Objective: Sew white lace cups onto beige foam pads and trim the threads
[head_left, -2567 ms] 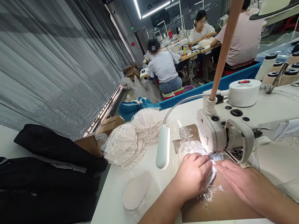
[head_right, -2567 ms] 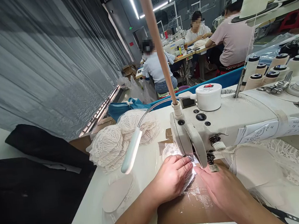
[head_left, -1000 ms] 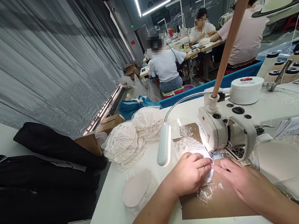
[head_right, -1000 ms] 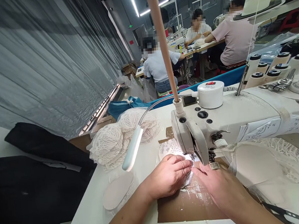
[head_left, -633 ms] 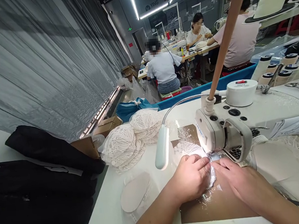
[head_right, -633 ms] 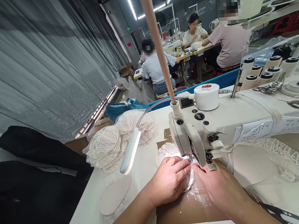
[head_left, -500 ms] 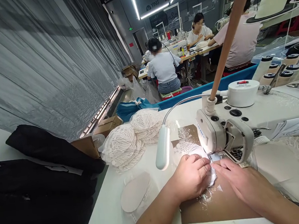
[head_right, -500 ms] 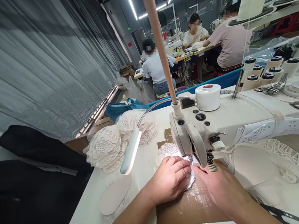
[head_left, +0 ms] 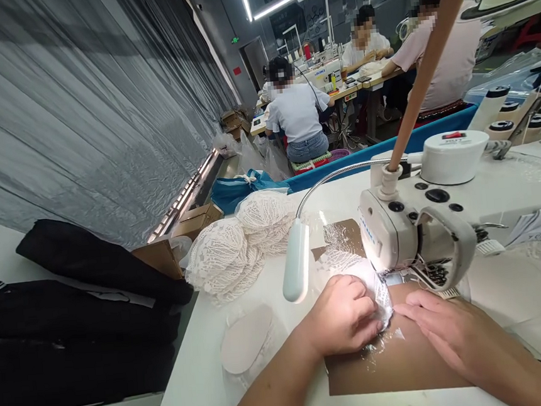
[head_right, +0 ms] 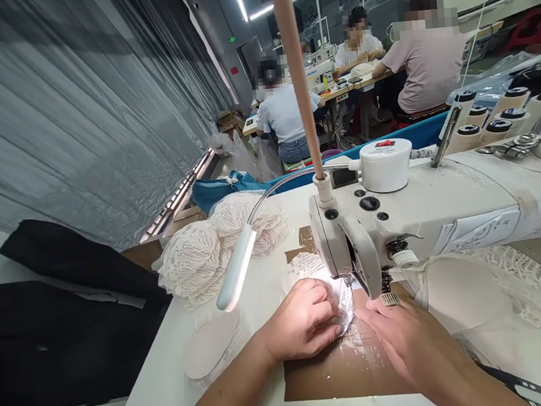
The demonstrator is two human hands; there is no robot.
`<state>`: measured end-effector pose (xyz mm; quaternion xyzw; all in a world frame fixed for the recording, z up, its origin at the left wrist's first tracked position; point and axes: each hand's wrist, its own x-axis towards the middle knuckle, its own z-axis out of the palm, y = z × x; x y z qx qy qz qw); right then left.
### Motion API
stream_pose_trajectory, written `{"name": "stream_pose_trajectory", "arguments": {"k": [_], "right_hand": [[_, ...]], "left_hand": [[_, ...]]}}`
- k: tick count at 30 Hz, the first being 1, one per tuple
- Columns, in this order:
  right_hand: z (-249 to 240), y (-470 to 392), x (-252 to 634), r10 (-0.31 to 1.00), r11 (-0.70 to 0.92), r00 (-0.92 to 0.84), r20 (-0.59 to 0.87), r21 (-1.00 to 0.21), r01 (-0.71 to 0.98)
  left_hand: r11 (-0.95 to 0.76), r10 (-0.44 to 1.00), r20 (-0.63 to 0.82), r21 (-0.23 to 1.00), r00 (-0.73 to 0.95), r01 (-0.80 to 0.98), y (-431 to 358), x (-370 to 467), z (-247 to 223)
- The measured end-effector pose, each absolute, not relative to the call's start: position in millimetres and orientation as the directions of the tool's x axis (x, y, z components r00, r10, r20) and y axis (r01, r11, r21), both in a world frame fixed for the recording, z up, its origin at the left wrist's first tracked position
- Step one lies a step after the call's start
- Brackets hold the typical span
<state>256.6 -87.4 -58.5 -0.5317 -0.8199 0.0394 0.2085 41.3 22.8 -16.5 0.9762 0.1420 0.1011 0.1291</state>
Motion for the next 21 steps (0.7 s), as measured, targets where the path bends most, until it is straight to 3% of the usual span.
{"name": "stream_pose_trajectory", "arguments": {"k": [8, 21], "right_hand": [[-61.0, -86.9, 255.8, 0.876, 0.453, -0.375, 0.303, -0.250, 0.856], [-51.1, -83.9, 253.3, 0.854, 0.495, -0.409, 0.323, -0.260, 0.829]], "left_hand": [[-0.881, 0.392, 0.158, 0.347, 0.906, 0.321, 16.6, 45.8, -18.2], [-0.877, 0.378, 0.146, 0.371, 0.914, 0.304, 18.5, 44.5, -19.3]]}}
